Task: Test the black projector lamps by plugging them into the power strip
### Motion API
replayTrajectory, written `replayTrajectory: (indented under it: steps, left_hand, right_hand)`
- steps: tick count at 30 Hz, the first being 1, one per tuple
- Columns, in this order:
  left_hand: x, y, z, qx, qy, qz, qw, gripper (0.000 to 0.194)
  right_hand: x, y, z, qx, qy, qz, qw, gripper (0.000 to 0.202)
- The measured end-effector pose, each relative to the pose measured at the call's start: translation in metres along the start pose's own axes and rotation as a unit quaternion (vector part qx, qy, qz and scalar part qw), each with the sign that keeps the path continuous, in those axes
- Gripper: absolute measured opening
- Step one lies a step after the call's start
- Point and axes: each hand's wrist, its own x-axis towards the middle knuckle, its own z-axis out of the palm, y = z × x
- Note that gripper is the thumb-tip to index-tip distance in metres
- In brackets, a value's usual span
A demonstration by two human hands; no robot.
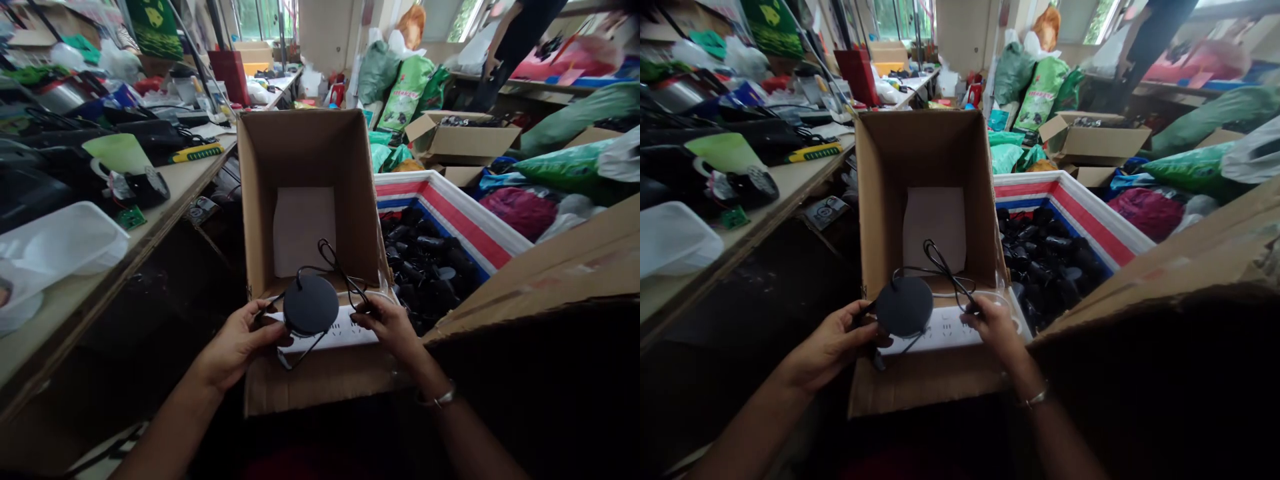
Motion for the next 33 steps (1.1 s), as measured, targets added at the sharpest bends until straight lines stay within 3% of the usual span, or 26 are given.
replayTrajectory:
  steps: [4,9,16,22,28,33]
  left_hand:
    - [0.008,0.001,0.008,-0.006,-0.012,0.005,1.000,0.056]
    - [0.019,-0.012,0.014,-0.027,-0.010,0.008,1.000,0.059]
    - [0.041,-0.033,0.015,0.009,-0.007,0.143,0.990,0.042]
    - [0.045,-0.036,0.019,0.059,-0.003,0.172,0.983,0.034]
    - [0.041,-0.031,0.025,0.034,-0.008,0.164,0.986,0.037]
    - [0.044,-0.029,0.034,0.002,-0.044,0.165,0.985,0.037]
  right_hand:
    - [0.001,-0.003,0.002,-0.023,0.003,-0.007,1.000,0.016]
    - [-0.005,0.004,0.013,-0.079,0.048,-0.046,0.995,0.015]
    - [-0.020,0.022,0.034,-0.123,0.117,-0.140,0.976,0.021]
    - [-0.018,0.048,0.035,-0.124,0.145,-0.200,0.961,0.009]
    - [-0.017,0.058,0.041,-0.092,0.141,-0.163,0.972,0.016]
    - [0.018,0.037,0.048,-0.048,0.127,-0.117,0.984,0.024]
